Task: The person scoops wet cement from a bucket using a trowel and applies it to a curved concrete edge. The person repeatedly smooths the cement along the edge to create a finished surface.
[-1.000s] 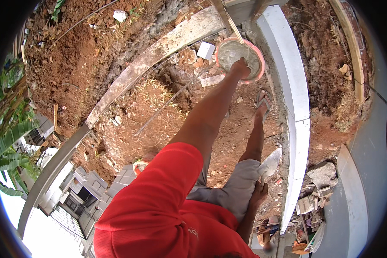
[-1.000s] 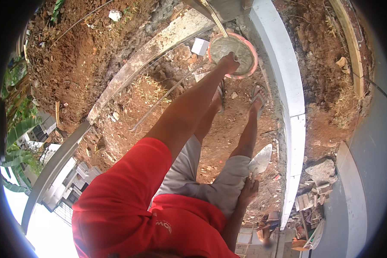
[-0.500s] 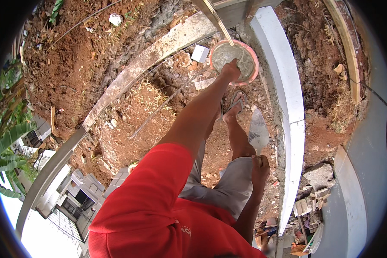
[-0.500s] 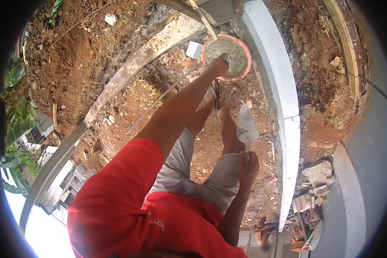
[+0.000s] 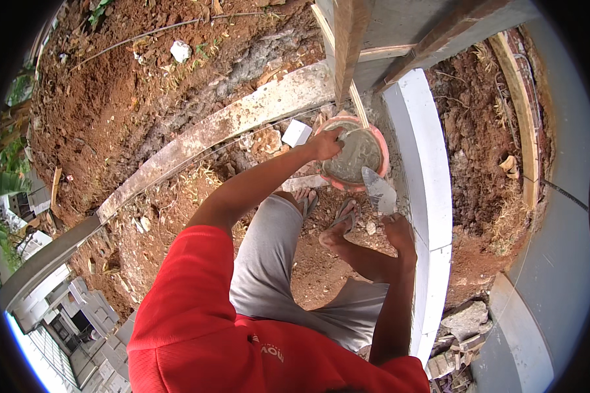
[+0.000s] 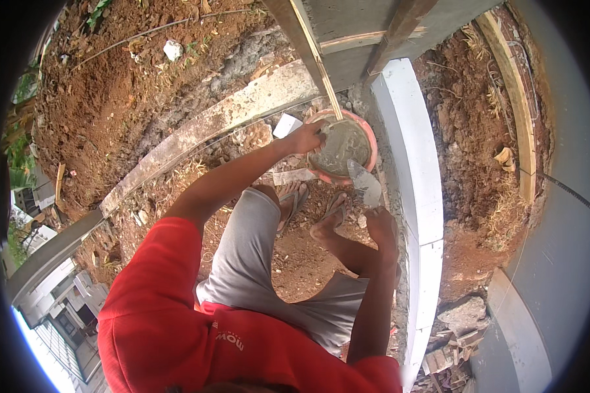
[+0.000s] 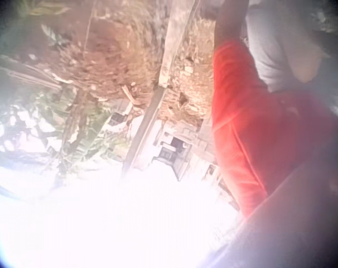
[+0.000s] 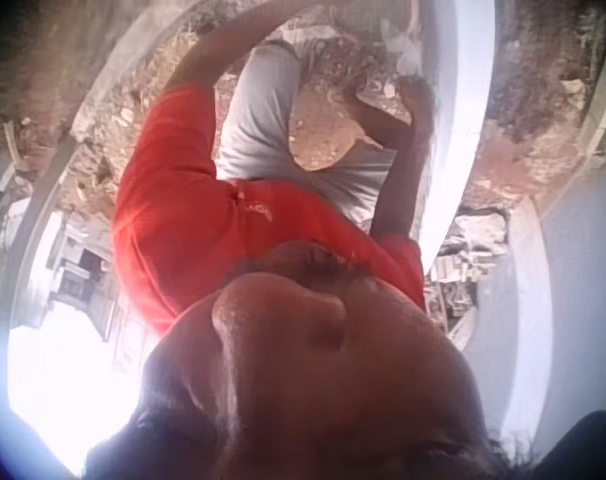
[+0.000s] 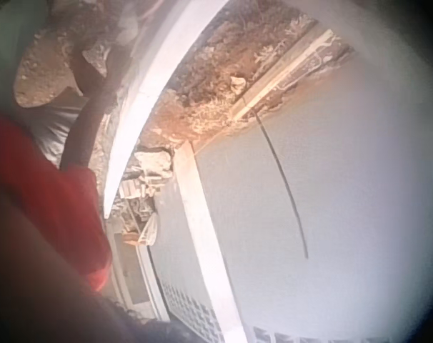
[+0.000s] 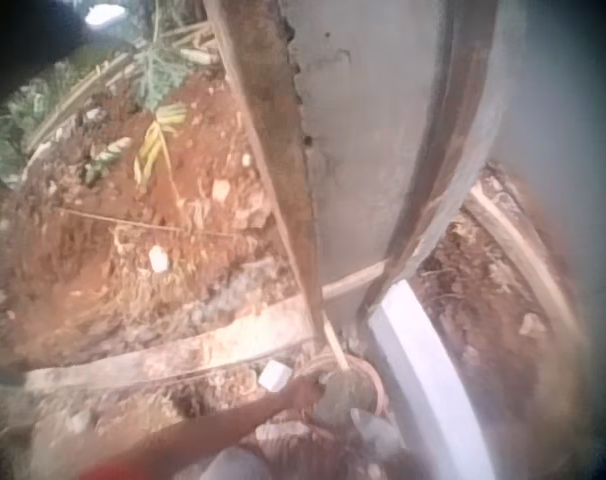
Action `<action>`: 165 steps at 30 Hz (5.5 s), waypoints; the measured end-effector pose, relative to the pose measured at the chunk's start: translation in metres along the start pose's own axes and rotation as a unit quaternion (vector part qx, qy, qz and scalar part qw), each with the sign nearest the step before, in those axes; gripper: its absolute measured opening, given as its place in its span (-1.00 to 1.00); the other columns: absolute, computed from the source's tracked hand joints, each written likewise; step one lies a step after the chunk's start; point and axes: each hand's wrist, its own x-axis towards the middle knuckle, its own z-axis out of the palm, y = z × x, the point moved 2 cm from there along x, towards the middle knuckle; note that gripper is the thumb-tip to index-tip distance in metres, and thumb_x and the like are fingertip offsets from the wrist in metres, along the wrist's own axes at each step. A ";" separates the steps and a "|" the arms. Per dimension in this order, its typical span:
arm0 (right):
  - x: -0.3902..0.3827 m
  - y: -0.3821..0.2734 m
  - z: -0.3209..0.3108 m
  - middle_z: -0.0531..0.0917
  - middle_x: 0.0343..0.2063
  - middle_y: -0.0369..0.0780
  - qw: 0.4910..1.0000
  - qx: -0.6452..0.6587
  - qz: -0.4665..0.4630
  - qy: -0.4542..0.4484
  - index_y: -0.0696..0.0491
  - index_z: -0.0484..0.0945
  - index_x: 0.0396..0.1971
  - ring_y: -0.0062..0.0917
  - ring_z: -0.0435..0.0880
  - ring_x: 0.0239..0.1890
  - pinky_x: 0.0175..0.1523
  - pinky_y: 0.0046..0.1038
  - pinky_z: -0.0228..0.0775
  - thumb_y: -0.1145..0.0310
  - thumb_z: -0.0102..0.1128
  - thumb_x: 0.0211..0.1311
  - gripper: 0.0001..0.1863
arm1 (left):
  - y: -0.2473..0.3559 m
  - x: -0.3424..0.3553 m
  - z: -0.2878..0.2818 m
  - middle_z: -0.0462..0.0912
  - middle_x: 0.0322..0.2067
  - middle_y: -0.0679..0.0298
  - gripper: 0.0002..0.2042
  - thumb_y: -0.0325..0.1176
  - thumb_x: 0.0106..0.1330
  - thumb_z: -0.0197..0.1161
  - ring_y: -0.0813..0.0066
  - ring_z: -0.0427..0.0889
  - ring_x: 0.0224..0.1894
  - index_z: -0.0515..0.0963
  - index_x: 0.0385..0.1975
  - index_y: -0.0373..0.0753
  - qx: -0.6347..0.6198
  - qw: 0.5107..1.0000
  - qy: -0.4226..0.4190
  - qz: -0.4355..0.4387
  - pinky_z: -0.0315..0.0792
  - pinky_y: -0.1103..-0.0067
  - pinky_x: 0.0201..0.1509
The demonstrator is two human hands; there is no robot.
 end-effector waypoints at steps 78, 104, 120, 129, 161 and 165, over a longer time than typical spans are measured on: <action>0.076 -0.068 0.066 0.56 -0.58 -0.13 0.986 -0.086 -0.043 0.139 0.20 0.63 -0.11 -0.34 0.59 -0.52 -0.36 -0.23 0.38 0.17 0.09 0.57 -0.65 | -0.221 0.071 0.032 0.63 0.07 -0.24 -0.30 -0.22 0.15 0.48 -0.27 0.62 0.15 0.40 0.28 -0.36 -0.209 0.943 0.237 0.101 0.50 0.16 0.25; 0.145 -0.129 0.153 0.52 -0.62 -0.31 0.979 0.204 -0.004 -0.016 0.12 0.60 -0.26 -0.61 0.46 -0.69 -0.59 -0.50 0.28 -0.02 0.01 0.63 -0.52 | -0.208 0.055 0.033 0.76 -0.04 -0.09 -0.32 0.19 0.31 0.42 -0.09 0.75 0.01 0.55 0.25 -0.20 -0.221 0.951 0.198 0.090 0.56 0.17 0.17; 0.144 -0.098 0.120 0.51 -0.67 -0.33 0.960 0.277 -0.043 0.001 0.06 0.57 -0.38 -0.63 0.43 -0.74 -0.62 -0.54 0.28 -0.08 0.13 0.57 -0.51 | -0.210 0.006 0.023 0.23 0.52 -0.04 -0.06 0.33 0.41 0.24 0.13 0.38 0.47 0.19 0.58 -0.25 -0.466 0.883 0.047 0.036 0.30 0.24 0.54; 0.113 -0.125 0.084 0.48 -0.68 -0.35 0.976 0.200 -0.067 -0.051 0.08 0.56 -0.37 -0.67 0.39 -0.76 -0.65 -0.55 0.24 -0.04 0.09 0.61 -0.53 | -0.349 -0.003 -0.021 0.11 0.51 -0.29 0.12 0.47 0.45 0.00 -0.14 0.18 0.57 -0.16 0.59 -0.47 -0.827 0.461 0.318 0.052 0.13 0.10 0.66; 0.192 -0.354 0.183 0.75 -0.31 -0.01 0.969 0.032 -0.241 0.045 0.29 0.69 -0.06 -0.26 0.74 -0.47 -0.29 -0.21 0.58 -0.13 0.18 0.49 -0.36 | -0.327 0.026 -0.045 -0.43 0.62 -0.20 0.50 0.75 0.04 0.10 -0.12 -0.37 0.69 -0.47 0.60 -0.42 -0.906 0.282 0.280 0.147 -0.19 0.02 0.72; 0.234 -0.372 0.204 0.63 -0.64 -0.07 0.966 -0.039 -0.249 -0.055 0.28 0.65 -0.38 -0.29 0.66 -0.63 -0.44 -0.15 0.48 -0.14 0.10 0.52 -0.34 | -0.311 0.030 -0.058 -0.31 0.64 -0.08 0.46 0.72 0.04 0.16 -0.16 -0.23 0.67 -0.39 0.62 -0.33 -0.918 0.279 0.249 0.128 -0.16 0.00 0.72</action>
